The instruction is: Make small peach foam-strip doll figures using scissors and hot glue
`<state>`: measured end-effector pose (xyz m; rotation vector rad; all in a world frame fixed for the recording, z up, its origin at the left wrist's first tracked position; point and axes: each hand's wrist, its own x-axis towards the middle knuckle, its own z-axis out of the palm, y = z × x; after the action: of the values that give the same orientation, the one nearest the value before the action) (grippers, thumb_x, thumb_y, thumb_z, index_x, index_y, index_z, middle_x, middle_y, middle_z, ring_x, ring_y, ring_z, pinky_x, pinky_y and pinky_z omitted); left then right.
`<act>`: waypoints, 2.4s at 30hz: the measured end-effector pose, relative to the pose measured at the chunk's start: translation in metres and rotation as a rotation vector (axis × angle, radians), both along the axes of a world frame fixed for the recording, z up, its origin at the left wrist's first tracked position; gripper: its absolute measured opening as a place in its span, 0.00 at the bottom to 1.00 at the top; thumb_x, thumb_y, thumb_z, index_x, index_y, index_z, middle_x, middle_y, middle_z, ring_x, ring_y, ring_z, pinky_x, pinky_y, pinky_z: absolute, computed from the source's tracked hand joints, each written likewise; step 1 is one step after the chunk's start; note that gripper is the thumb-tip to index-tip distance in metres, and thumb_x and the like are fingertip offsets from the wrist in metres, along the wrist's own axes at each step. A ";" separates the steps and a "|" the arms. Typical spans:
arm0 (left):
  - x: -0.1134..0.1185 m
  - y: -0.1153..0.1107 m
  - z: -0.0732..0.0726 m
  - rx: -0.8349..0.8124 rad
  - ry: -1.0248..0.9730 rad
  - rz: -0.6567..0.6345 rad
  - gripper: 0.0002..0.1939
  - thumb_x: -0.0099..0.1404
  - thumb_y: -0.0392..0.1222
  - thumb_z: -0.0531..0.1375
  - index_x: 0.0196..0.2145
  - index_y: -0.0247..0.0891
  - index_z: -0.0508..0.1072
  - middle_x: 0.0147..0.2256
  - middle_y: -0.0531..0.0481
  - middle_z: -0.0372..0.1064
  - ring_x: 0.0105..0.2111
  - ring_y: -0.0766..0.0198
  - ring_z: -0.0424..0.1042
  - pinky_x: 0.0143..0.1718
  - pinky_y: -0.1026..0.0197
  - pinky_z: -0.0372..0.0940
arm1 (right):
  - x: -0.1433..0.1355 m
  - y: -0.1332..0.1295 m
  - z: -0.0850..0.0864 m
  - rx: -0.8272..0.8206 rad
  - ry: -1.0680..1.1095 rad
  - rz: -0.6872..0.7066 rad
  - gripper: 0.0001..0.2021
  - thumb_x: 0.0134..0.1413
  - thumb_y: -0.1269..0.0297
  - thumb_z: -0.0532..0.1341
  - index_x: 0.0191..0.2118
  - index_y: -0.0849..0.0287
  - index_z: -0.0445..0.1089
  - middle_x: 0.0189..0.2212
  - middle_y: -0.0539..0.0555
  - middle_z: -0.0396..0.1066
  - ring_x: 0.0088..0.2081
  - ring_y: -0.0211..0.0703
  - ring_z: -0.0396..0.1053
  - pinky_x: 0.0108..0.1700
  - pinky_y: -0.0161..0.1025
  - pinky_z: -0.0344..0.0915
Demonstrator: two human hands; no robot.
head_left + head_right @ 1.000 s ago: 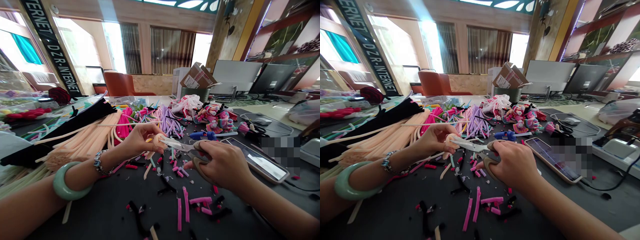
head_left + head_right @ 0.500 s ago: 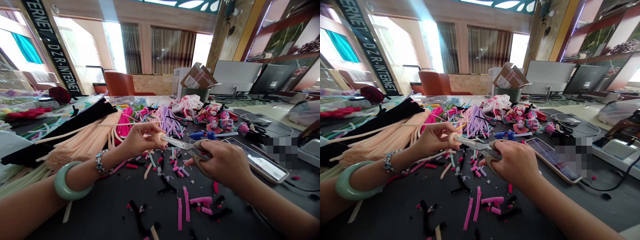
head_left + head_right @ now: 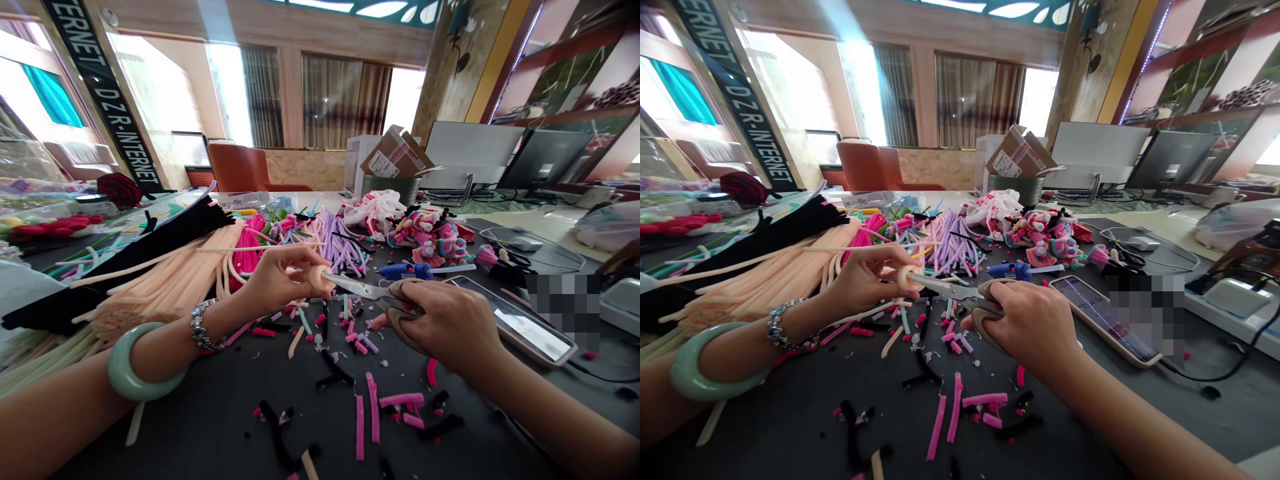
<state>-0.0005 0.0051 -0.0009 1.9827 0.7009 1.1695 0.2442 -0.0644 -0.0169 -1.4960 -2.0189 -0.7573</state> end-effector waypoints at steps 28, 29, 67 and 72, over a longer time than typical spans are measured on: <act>0.003 -0.009 -0.003 0.318 0.027 0.302 0.13 0.49 0.40 0.69 0.31 0.35 0.71 0.33 0.48 0.71 0.34 0.64 0.72 0.31 0.65 0.72 | -0.005 -0.001 0.004 -0.074 0.028 0.063 0.19 0.50 0.45 0.58 0.33 0.58 0.62 0.28 0.52 0.69 0.32 0.46 0.69 0.32 0.38 0.56; 0.004 -0.012 -0.003 0.358 0.049 0.338 0.13 0.50 0.41 0.68 0.32 0.35 0.71 0.33 0.48 0.71 0.34 0.63 0.72 0.31 0.64 0.72 | -0.006 -0.003 0.003 -0.077 0.037 0.072 0.18 0.50 0.45 0.58 0.33 0.57 0.62 0.28 0.52 0.69 0.32 0.46 0.69 0.32 0.38 0.56; -0.006 -0.002 0.001 0.858 0.579 0.512 0.06 0.62 0.36 0.59 0.35 0.44 0.74 0.37 0.53 0.76 0.43 0.60 0.72 0.55 0.47 0.45 | -0.007 -0.004 0.005 -0.242 0.089 0.061 0.13 0.46 0.50 0.61 0.29 0.55 0.66 0.28 0.51 0.72 0.30 0.45 0.69 0.31 0.38 0.59; -0.007 0.005 -0.002 0.775 0.607 0.487 0.06 0.59 0.35 0.60 0.34 0.43 0.75 0.35 0.53 0.77 0.42 0.58 0.72 0.55 0.44 0.44 | -0.008 -0.005 0.006 -0.245 0.059 0.011 0.12 0.48 0.51 0.59 0.25 0.54 0.68 0.19 0.48 0.69 0.22 0.41 0.67 0.23 0.35 0.51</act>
<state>-0.0080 0.0097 -0.0026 3.0033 1.2153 1.2218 0.2366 -0.0692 -0.0106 -1.6189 -2.1344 -0.4679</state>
